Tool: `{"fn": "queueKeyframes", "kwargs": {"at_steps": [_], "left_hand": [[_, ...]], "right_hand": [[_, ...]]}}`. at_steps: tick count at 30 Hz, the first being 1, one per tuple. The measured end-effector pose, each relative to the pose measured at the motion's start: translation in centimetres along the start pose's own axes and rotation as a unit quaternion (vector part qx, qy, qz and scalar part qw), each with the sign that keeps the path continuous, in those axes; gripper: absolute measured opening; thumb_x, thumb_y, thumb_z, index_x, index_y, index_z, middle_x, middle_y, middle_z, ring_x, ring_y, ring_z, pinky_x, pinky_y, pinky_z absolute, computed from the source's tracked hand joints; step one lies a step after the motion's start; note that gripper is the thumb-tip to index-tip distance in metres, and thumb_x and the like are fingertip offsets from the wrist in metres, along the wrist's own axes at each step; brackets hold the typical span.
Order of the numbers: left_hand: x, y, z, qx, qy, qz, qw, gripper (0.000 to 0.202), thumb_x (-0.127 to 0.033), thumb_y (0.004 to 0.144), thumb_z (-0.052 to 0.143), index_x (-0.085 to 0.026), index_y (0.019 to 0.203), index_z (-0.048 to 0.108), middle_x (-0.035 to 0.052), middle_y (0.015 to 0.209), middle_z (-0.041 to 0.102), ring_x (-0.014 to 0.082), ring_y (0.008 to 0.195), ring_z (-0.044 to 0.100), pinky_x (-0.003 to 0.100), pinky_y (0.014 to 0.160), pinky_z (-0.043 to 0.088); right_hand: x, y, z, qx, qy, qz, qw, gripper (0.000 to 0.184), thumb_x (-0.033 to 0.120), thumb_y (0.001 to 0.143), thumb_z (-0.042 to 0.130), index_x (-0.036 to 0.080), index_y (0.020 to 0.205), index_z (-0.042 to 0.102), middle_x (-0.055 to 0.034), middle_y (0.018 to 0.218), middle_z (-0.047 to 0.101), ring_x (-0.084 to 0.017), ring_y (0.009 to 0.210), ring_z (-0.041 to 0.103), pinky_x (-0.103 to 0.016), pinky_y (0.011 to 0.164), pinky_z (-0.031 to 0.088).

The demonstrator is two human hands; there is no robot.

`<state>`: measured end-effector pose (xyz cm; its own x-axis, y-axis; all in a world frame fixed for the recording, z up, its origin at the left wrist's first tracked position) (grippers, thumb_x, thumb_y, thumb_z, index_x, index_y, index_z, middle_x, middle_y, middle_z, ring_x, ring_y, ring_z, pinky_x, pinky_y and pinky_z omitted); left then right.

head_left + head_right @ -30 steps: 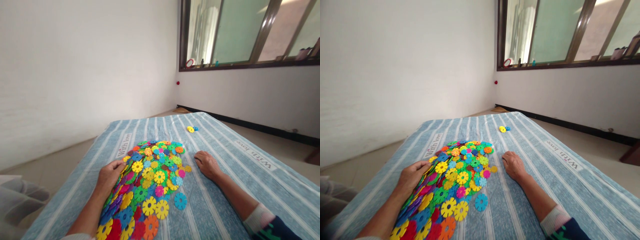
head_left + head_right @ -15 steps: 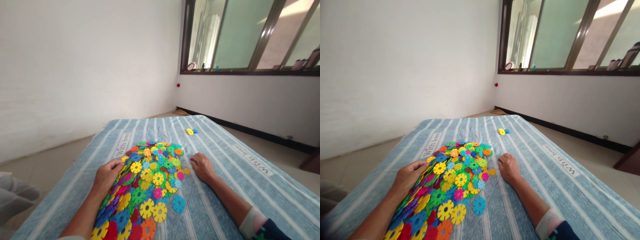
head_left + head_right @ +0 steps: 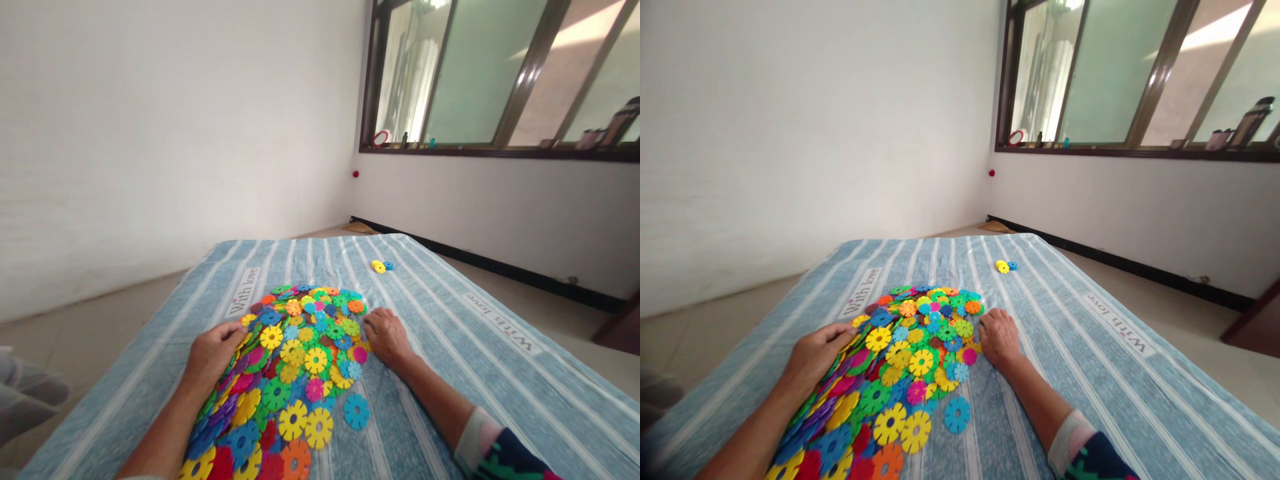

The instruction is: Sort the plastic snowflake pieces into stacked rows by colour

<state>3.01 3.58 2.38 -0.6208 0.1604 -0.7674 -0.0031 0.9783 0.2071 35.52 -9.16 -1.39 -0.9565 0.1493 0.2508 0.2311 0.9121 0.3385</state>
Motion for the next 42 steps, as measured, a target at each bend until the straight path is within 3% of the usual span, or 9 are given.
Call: {"fn": "queueKeyframes", "kwargs": {"at_steps": [19,42], "left_hand": [[0.0,-0.2,0.1,-0.002,-0.017,0.014,1.0,0.026,-0.044,0.059,0.058,-0.023,0.067,0.071,0.0012,0.074,0.075,0.025,0.077,0.068,0.028,0.068,0.05],[-0.2,-0.6,0.4,0.007,-0.01,-0.003,1.0,0.031,-0.045,0.063,0.053,-0.021,0.07,0.07,0.0019,0.072,0.073,0.0243,0.077,0.067,0.029,0.069,0.046]], "right_hand": [[2.6,-1.6,0.2,0.003,0.011,-0.016,1.0,0.021,0.021,0.093,0.047,0.023,0.091,0.068,-0.006,0.098,0.064,-0.021,0.097,0.055,-0.029,0.083,0.038],[1.8,-2.1,0.1,0.009,0.032,-0.056,0.998,0.022,0.019,0.093,0.045,0.021,0.091,0.067,-0.0056,0.098,0.063,-0.019,0.097,0.054,-0.029,0.089,0.038]]}}
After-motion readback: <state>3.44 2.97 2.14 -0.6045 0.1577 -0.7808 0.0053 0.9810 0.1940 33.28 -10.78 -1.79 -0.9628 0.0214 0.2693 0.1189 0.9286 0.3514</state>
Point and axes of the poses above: each hand's wrist, its own y-axis towards the middle knuckle, its own z-axis out of the palm, x = y × z, the point moved 1 cm from there along y, towards the middle knuckle
